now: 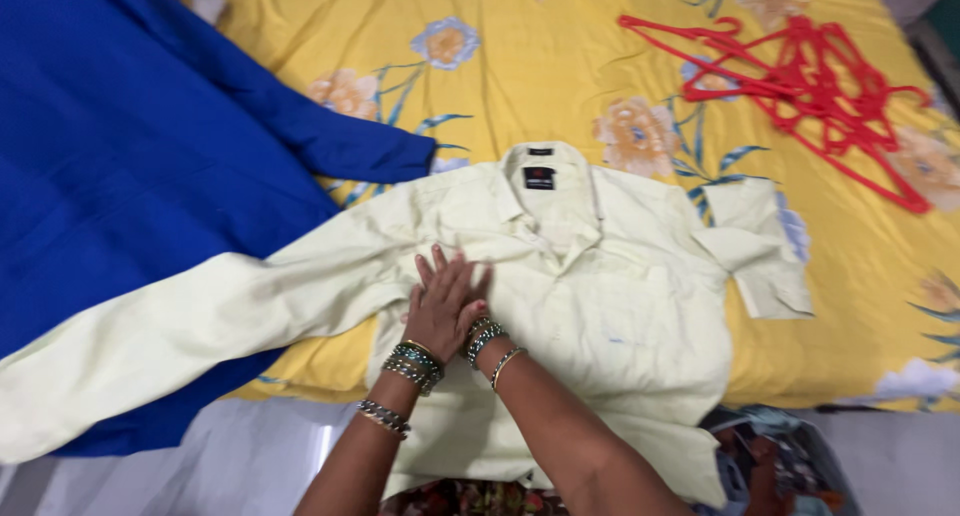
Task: The person places a blue hoodie on a bed, smooths it, and puts it on a red hanger. Then they retrieve a cream shirt from a laundry basket, lay it on the bed, smooth it, button the collar, and prepare to hang it.
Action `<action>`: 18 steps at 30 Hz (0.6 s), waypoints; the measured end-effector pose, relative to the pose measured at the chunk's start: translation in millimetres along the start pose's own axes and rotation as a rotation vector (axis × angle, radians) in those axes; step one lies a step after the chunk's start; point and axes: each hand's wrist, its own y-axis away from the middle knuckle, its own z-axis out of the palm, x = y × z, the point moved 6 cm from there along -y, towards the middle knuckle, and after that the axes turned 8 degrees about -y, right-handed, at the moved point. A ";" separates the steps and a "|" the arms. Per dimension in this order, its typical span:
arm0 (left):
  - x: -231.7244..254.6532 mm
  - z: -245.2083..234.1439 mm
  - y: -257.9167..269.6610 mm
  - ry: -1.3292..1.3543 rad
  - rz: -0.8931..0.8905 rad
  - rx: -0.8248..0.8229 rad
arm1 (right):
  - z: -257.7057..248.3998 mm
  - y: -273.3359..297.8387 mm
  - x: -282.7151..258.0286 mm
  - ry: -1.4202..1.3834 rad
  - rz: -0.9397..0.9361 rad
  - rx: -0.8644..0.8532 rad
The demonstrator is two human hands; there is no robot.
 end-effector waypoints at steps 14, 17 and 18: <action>16.6 7.3 3.9 -0.212 -0.170 0.186 | -73.5 147.7 133.7 -0.537 0.302 0.237; 25.5 17.9 1.3 -0.301 -0.242 0.212 | -82.6 199.9 220.5 -0.797 0.325 0.665; 31.5 20.7 -2.9 -0.340 -0.283 0.210 | -86.8 220.6 254.6 -0.744 0.317 0.816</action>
